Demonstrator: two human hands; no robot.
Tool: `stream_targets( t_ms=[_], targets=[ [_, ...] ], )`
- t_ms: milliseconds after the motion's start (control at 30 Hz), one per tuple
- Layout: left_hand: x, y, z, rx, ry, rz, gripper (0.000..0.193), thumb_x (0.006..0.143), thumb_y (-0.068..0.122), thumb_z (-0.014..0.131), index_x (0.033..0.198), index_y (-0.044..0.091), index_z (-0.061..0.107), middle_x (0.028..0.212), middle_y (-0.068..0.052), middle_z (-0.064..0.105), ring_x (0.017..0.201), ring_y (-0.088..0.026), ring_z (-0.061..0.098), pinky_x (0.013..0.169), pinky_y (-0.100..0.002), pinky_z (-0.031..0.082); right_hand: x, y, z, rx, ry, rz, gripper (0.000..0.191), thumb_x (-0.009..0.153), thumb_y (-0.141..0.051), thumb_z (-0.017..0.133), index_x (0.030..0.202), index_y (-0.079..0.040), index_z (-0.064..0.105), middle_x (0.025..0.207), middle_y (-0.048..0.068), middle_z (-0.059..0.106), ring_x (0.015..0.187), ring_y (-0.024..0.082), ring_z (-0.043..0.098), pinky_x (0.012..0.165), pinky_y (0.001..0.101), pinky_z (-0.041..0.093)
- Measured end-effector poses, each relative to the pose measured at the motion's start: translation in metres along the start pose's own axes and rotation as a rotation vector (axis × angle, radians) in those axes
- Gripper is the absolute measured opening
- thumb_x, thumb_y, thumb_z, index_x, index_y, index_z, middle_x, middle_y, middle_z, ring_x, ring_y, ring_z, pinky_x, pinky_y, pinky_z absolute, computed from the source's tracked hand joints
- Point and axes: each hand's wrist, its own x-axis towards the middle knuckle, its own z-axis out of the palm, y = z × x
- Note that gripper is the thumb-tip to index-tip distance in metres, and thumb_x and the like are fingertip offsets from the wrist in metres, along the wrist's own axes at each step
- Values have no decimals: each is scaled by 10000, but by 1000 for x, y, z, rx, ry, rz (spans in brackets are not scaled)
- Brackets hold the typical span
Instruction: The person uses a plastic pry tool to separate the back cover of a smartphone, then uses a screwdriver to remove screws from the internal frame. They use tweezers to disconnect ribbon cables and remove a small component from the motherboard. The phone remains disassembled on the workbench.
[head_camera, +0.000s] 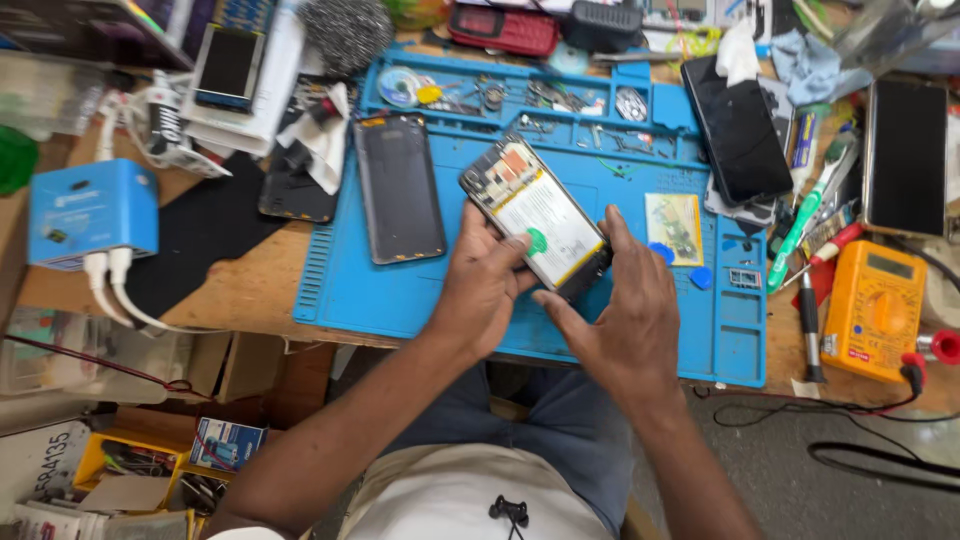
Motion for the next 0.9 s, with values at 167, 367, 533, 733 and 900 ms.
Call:
stream_targets(
  t_ms=[167, 367, 533, 733, 900],
  targets=[
    [-16, 30, -9, 296, -29, 66, 715, 978, 90, 590, 1548, 166, 165, 1473, -70, 476, 1234, -241, 606, 1018, -436, 548, 22, 24, -20, 191, -136, 79, 987, 674, -285, 925, 1523, -44, 483, 1351, 157, 668, 1245, 288, 633, 1055, 431, 497],
    [-31, 84, -57, 1784, -140, 624, 423, 839, 220, 790, 1225, 97, 671, 1359, -73, 601, 1207, -344, 513, 1007, -526, 415, 45, 53, -33, 127, -299, -60, 986, 637, -273, 935, 1498, -63, 502, 1402, 162, 635, 1305, 296, 601, 1071, 423, 488],
    [-39, 109, -70, 1962, -95, 710, 201, 830, 138, 758, 1031, 127, 756, 1225, -1, 719, 1252, -284, 549, 1036, -510, 403, 57, 53, -24, 65, -395, -254, 886, 701, -330, 903, 1454, -52, 528, 1403, 190, 620, 1295, 362, 570, 1105, 464, 433],
    [-44, 103, -67, 1961, -81, 688, 379, 864, 198, 760, 1234, 131, 718, 1322, -21, 685, 1301, -291, 531, 1060, -494, 392, 57, 44, -15, 68, -375, -344, 851, 756, -345, 888, 1460, -48, 513, 1411, 207, 601, 1328, 390, 535, 1109, 481, 399],
    [-45, 83, -54, 1834, -139, 733, 539, 852, 272, 754, 1362, 134, 647, 1379, -35, 655, 1346, -300, 505, 1071, -495, 391, 62, 85, -50, 147, -132, -156, 528, 886, -222, 787, 1382, -102, 651, 1304, 154, 690, 1160, 292, 655, 977, 386, 548]
  ],
)
